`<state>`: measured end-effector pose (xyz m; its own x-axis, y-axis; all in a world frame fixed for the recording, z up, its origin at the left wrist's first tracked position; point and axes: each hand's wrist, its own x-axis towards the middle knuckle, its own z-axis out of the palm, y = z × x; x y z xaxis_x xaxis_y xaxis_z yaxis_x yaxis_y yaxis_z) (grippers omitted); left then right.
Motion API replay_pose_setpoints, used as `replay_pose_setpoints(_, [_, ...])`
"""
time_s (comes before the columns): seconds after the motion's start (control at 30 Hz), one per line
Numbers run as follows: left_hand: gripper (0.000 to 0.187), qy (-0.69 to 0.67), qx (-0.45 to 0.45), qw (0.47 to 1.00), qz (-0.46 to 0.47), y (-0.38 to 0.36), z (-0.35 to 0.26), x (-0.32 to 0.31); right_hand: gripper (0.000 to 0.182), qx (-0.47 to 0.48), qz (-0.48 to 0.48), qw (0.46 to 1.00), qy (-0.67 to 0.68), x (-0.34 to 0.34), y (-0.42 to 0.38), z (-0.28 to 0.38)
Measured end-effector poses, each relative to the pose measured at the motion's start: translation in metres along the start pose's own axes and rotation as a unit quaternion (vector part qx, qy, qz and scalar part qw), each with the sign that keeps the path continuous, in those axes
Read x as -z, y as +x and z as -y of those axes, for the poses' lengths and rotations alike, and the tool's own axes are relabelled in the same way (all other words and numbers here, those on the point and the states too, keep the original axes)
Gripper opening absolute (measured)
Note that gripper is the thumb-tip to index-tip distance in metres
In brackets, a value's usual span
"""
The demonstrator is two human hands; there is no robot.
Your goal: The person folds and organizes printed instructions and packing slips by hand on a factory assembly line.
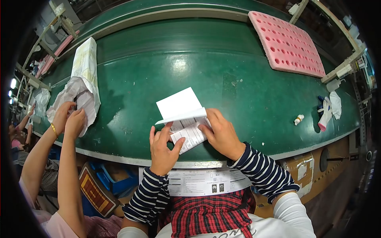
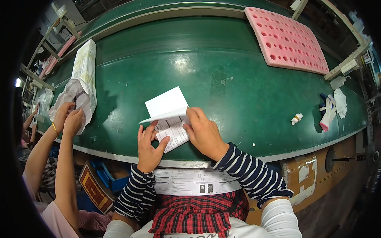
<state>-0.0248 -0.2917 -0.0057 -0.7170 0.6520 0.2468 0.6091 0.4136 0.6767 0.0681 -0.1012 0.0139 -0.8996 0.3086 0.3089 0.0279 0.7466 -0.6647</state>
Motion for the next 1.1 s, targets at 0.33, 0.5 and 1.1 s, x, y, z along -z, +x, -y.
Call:
replay_pose_setpoints(0.33, [0.034, 0.103, -0.046, 0.993, -0.031, -0.001, -0.014, -0.001, 0.037, 0.038, 0.011, 0.995, -0.092, -0.002, 0.002, -0.006])
replay_pose_setpoints(0.5, [0.023, 0.086, -0.047, 0.995, -0.030, -0.005, -0.009, -0.003, 0.033, 0.080, 0.047, 0.993, -0.077, 0.011, -0.002, -0.014])
replay_pose_setpoints(1.1, [0.023, 0.126, -0.045, 0.991, -0.026, -0.003, -0.017, -0.005, 0.053, 0.256, 0.172, 0.945, -0.113, 0.025, -0.013, -0.024])
